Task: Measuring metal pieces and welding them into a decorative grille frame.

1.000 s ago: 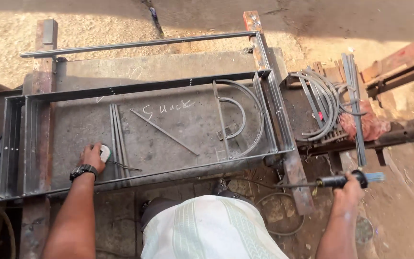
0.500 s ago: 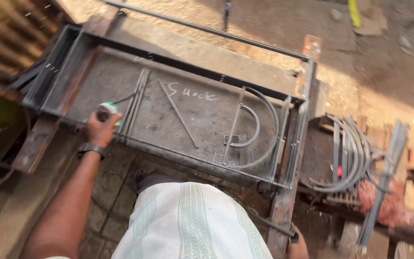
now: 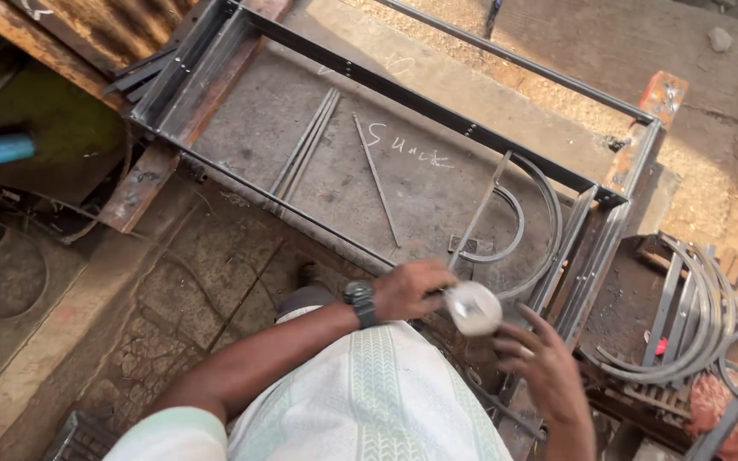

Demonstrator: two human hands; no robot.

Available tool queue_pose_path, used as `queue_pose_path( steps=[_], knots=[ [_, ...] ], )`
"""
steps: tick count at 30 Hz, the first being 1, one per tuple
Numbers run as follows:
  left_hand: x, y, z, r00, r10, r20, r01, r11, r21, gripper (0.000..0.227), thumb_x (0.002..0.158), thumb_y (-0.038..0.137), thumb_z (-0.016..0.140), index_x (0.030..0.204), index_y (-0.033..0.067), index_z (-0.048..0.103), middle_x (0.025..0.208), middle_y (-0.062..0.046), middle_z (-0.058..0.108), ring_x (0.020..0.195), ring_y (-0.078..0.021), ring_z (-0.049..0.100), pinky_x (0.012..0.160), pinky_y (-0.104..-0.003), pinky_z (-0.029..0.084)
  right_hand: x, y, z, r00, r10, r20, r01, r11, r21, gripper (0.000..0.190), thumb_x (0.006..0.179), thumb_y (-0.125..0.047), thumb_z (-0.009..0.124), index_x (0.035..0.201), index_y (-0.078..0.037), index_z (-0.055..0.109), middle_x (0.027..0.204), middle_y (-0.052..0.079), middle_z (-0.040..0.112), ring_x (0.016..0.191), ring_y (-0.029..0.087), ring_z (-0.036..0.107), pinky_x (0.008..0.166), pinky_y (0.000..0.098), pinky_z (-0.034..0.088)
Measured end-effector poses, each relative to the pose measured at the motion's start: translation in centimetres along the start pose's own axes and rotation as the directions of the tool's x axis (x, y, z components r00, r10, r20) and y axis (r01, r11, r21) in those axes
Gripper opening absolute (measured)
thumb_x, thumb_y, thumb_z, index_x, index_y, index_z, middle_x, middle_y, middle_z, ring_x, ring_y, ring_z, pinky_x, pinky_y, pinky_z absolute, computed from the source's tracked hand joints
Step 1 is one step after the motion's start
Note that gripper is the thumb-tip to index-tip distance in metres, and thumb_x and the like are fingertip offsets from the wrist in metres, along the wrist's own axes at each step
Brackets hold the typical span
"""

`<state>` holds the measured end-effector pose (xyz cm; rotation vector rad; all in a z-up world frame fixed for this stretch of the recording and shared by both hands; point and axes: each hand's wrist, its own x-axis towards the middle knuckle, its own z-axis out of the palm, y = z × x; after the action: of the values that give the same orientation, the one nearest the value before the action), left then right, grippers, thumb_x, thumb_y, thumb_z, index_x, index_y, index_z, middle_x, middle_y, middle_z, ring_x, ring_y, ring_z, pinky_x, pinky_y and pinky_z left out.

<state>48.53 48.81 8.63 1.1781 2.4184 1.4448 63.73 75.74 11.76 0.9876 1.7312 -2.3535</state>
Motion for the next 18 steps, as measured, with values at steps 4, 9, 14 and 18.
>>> queue_pose_path(
  steps=[4, 9, 14, 18],
  knots=[
    [2.3, 3.4, -1.3, 0.937, 0.323, 0.133, -0.335, 0.939, 0.077, 0.017, 0.084, 0.011, 0.076, 0.099, 0.0129, 0.069, 0.105, -0.006, 0.074, 0.097, -0.0247, 0.070, 0.081, -0.039, 0.058, 3.7, 6.1, 4.5, 0.988, 0.026, 0.152, -0.022, 0.999, -0.030, 0.049, 0.092, -0.017, 0.067, 0.137, 0.001, 0.058, 0.107, 0.016, 0.071, 0.077, 0.021, 0.069, 0.061, 0.0350, 0.058],
    [1.7, -4.6, -5.2, 0.999, 0.003, -0.050, 0.010, 0.969, 0.249, 0.021, 0.088, 0.013, 0.070, 0.110, 0.0114, 0.072, 0.098, -0.011, 0.073, 0.089, -0.0292, 0.071, 0.077, -0.042, 0.058, 1.9, 6.4, 9.3, 1.000, -0.007, -0.018, 0.008, 0.997, 0.070, 0.038, 0.096, -0.015, 0.069, 0.129, 0.002, 0.063, 0.107, 0.014, 0.070, 0.083, 0.016, 0.068, 0.068, 0.0308, 0.058],
    [3.1, -15.1, -8.0, 0.777, -0.627, -0.045, 0.612, 0.738, 0.283, 0.040, 0.088, 0.041, 0.073, 0.111, 0.0083, 0.071, 0.108, -0.019, 0.073, 0.100, -0.0396, 0.069, 0.083, -0.053, 0.056, -0.6, 5.7, 10.8, 0.921, -0.209, -0.329, 0.137, 0.964, -0.228, 0.046, 0.087, -0.015, 0.074, 0.130, -0.002, 0.060, 0.110, 0.012, 0.069, 0.089, 0.018, 0.068, 0.071, 0.0319, 0.059],
    [6.9, -18.2, -7.1, 0.563, -0.823, 0.074, 0.741, 0.541, 0.398, 0.053, 0.087, 0.057, 0.072, 0.107, 0.0070, 0.075, 0.111, -0.022, 0.073, 0.104, -0.0400, 0.069, 0.089, -0.052, 0.055, 1.0, 6.7, 10.4, 0.709, -0.642, -0.290, 0.116, 0.513, -0.851, 0.046, 0.088, -0.019, 0.078, 0.129, -0.006, 0.062, 0.110, 0.018, 0.060, 0.096, 0.036, 0.064, 0.080, 0.0459, 0.054]
  ],
)
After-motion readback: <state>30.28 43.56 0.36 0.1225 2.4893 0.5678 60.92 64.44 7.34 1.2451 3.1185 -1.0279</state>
